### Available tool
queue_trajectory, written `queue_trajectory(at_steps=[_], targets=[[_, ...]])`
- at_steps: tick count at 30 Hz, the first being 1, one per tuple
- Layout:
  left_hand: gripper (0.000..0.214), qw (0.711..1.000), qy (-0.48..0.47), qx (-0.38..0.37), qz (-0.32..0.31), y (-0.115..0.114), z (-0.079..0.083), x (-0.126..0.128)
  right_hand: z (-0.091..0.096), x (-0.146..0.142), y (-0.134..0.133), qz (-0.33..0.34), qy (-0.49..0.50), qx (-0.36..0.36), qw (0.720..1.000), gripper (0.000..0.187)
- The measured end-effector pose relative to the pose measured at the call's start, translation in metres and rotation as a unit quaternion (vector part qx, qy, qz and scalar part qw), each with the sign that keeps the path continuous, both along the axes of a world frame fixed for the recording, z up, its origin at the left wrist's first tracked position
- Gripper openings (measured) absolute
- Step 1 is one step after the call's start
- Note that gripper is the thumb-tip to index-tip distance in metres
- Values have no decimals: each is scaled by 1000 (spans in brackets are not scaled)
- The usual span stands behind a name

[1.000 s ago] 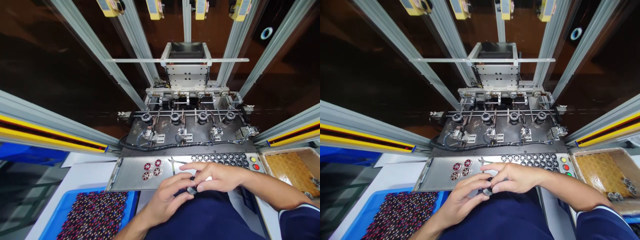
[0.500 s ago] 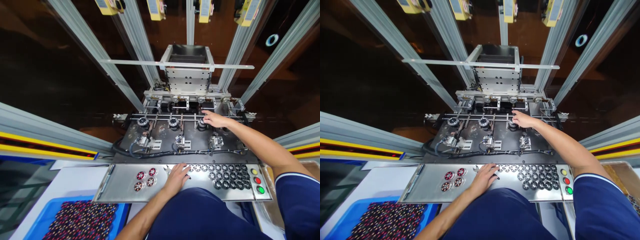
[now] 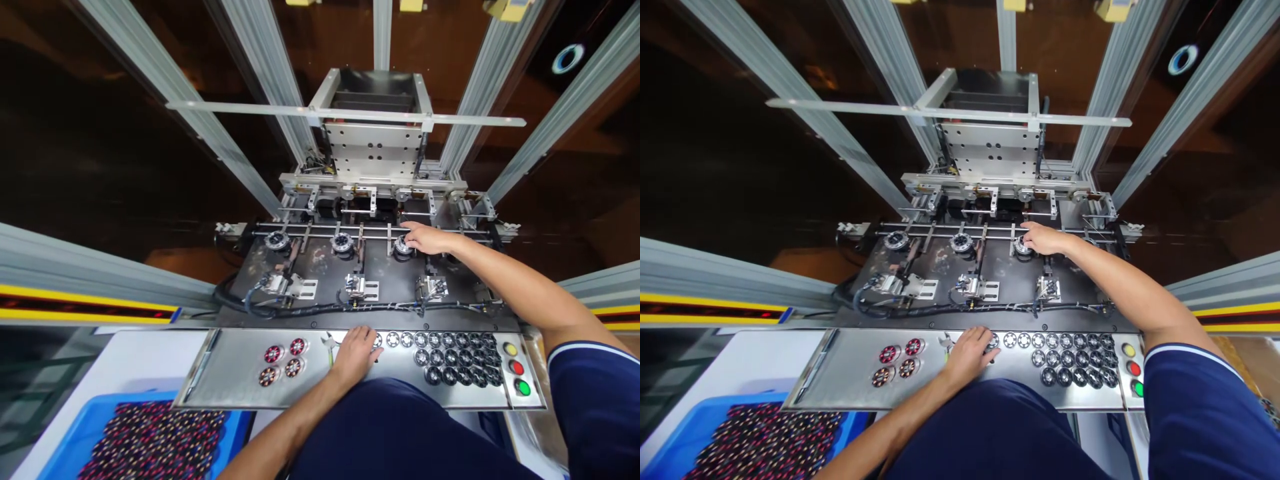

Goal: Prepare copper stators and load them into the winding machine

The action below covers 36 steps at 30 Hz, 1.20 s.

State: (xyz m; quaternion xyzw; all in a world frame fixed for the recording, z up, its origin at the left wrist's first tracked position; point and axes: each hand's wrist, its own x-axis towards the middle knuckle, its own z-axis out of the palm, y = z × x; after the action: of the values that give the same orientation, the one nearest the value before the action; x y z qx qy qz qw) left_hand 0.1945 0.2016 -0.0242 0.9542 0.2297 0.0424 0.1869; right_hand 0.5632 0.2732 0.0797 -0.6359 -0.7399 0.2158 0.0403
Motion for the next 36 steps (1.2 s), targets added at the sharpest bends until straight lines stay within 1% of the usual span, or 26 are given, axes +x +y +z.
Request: queue_trajectory(at_steps=[3, 5, 7, 9, 12, 16, 19, 21, 22, 24, 26, 27, 29, 32, 34, 36], targets=[[6, 1000, -22, -3, -6, -1, 2, 0, -2, -1, 3, 1, -8, -6, 1000, 32], [7, 999, -44, -12, -8, 0, 6, -2, -4, -3, 3, -1, -14, -8, 1000, 32], [10, 997, -70, -29, -6, 0, 12, -6, -7, -4, 3, -4, -21, -10, 1000, 32], [14, 994, -99, -52, 6, 1, 21, -12, -11, -5, 3, -6, -27, -12, 1000, 32], [20, 985, -140, -89, 41, 4, 42, -21, -14, -5, 4, -5, -32, -11, 999, 32], [21, 973, -174, -125, 85, 9, 78, -34, -10, -8, 3, -6, -42, 5, 999, 29], [20, 954, -203, -184, 118, 13, 99, -45, -1, -15, -8, -24, -57, 42, 997, 28], [22, 934, -229, -233, 143, 14, 108, -56, 6, -18, -21, -33, -65, 67, 995, 28], [23, 924, -244, -252, 155, 14, 111, -62, 9, -19, -28, -32, -67, 75, 994, 31], [26, 902, -277, -280, 178, 13, 114, -73, 14, -20, -40, -17, -67, 75, 995, 49], [27, 883, -312, -290, 196, 12, 117, -81, 15, -18, -49, 1, -66, 61, 996, 66], [27, 876, -330, -290, 199, 11, 118, -83, 14, -18, -51, 9, -67, 52, 996, 71], [27, 867, -358, -289, 190, 11, 121, -83, 13, -17, -52, 15, -69, 42, 997, 73], [25, 867, -382, -278, 157, 11, 129, -77, 21, -22, -48, 11, -74, 52, 996, 62], [25, 879, -383, -254, 130, 11, 137, -72, 36, -37, -49, 3, -71, 81, 994, 52], [27, 893, -379, -222, 99, 9, 146, -70, 58, -65, -57, 5, -59, 122, 991, 44]])
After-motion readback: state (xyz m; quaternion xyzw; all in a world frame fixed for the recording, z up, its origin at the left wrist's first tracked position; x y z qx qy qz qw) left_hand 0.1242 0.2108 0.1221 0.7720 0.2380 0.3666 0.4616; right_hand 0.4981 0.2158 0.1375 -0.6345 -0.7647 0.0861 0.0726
